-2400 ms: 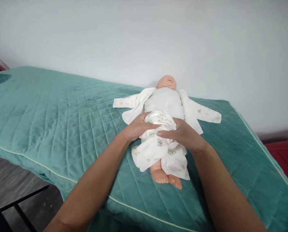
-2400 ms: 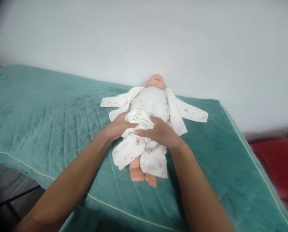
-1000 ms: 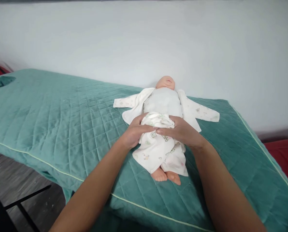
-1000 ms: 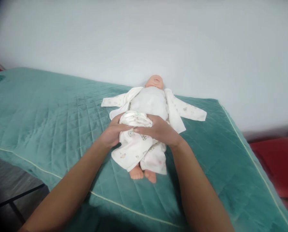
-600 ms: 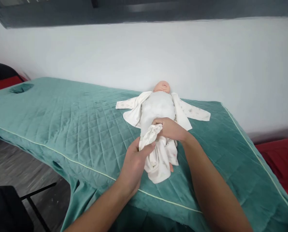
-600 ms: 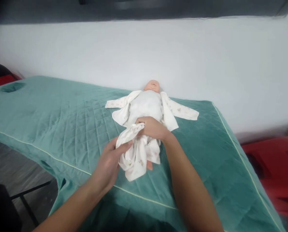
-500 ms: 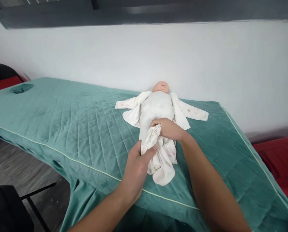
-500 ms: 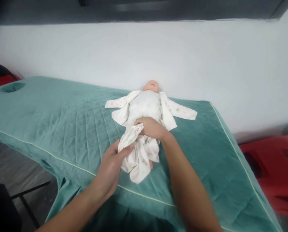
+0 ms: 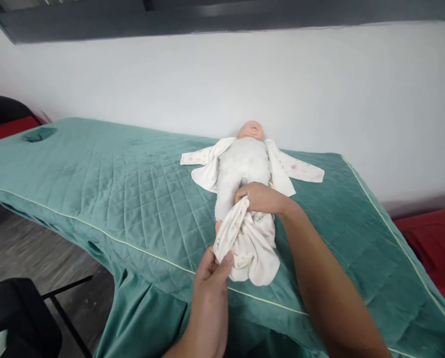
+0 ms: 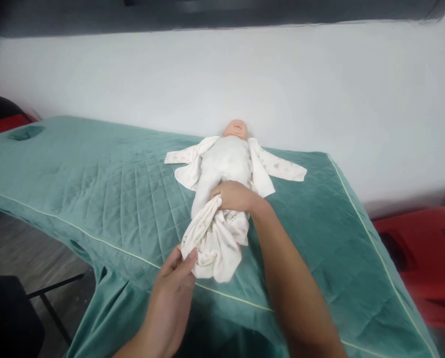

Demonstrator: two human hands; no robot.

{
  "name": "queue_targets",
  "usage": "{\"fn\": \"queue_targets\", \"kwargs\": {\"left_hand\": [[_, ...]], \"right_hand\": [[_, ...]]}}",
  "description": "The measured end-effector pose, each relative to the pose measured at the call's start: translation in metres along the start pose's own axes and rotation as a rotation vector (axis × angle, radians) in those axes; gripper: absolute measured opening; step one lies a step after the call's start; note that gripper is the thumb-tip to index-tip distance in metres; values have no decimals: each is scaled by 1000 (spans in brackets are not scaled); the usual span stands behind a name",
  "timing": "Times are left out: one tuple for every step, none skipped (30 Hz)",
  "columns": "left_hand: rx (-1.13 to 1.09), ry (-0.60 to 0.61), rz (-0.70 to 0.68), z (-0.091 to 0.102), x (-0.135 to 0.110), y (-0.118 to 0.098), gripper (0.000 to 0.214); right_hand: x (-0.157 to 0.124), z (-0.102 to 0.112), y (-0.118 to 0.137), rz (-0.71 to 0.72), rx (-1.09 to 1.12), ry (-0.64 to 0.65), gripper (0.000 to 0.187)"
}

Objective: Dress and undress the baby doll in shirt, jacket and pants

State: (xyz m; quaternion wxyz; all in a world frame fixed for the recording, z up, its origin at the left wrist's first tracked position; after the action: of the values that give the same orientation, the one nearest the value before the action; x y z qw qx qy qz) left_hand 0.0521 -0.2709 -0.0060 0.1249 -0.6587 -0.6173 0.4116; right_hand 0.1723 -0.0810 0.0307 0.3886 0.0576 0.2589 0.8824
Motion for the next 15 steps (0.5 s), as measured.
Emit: {"fn": "queue_targets", "kwargs": {"left_hand": [[24,-2,-12,9,3,0,42],[57,-6,-18,18,7,0,42],[94,-13,-23,27,11,-1,41],[137,-21,-28,35,16,-3,39],[182,-32,-37,42,20,-5,37],[226,-43,-52,48,25,-8,35],[267,-53,-70,53,29,-11,34],[302,-61,-92,57,33,-15,33],[330,-66,-110,59,36,-18,33],[350,-65,-118,60,39,-21,33],[368,-61,-123,60,42,-24,34],[393,-55,-124,60,45,-27,35],[426,-48,-124,60,48,-30,36],[465,-41,-126,59,51,-32,36],[511,-33,-127,58,54,-36,36]], "right_hand": [[1,-1,-1,5,-19,14,8],[1,-3,-1,4,-43,26,9],[2,-4,-1,-3,-69,33,9],[3,-5,-1,-12,-93,36,9],[3,-6,-1,-21,-112,36,10],[3,-6,0,-29,-123,35,11],[3,-6,1,-33,-125,34,13],[3,-6,2,-35,-121,34,15],[3,-6,3,-38,-114,36,18],[2,-5,3,-42,-104,38,21],[2,-5,4,-46,-93,40,24],[1,-5,4,-50,-81,42,26],[1,-5,4,-55,-69,42,29],[0,-5,4,-58,-56,39,31],[0,-4,4,-60,-41,34,34]]}}
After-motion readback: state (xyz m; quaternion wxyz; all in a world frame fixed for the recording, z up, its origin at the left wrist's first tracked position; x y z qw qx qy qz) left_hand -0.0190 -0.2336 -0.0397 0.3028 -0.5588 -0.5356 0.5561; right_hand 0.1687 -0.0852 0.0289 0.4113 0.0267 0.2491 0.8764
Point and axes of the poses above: each hand's wrist, its own x-axis towards the middle knuckle, its own z-axis out of the back of the hand, y = z × x, the point moved 3 cm from there along x, towards the middle knuckle, and after that the axes turned 5 degrees about -x, right-handed, at the moved point
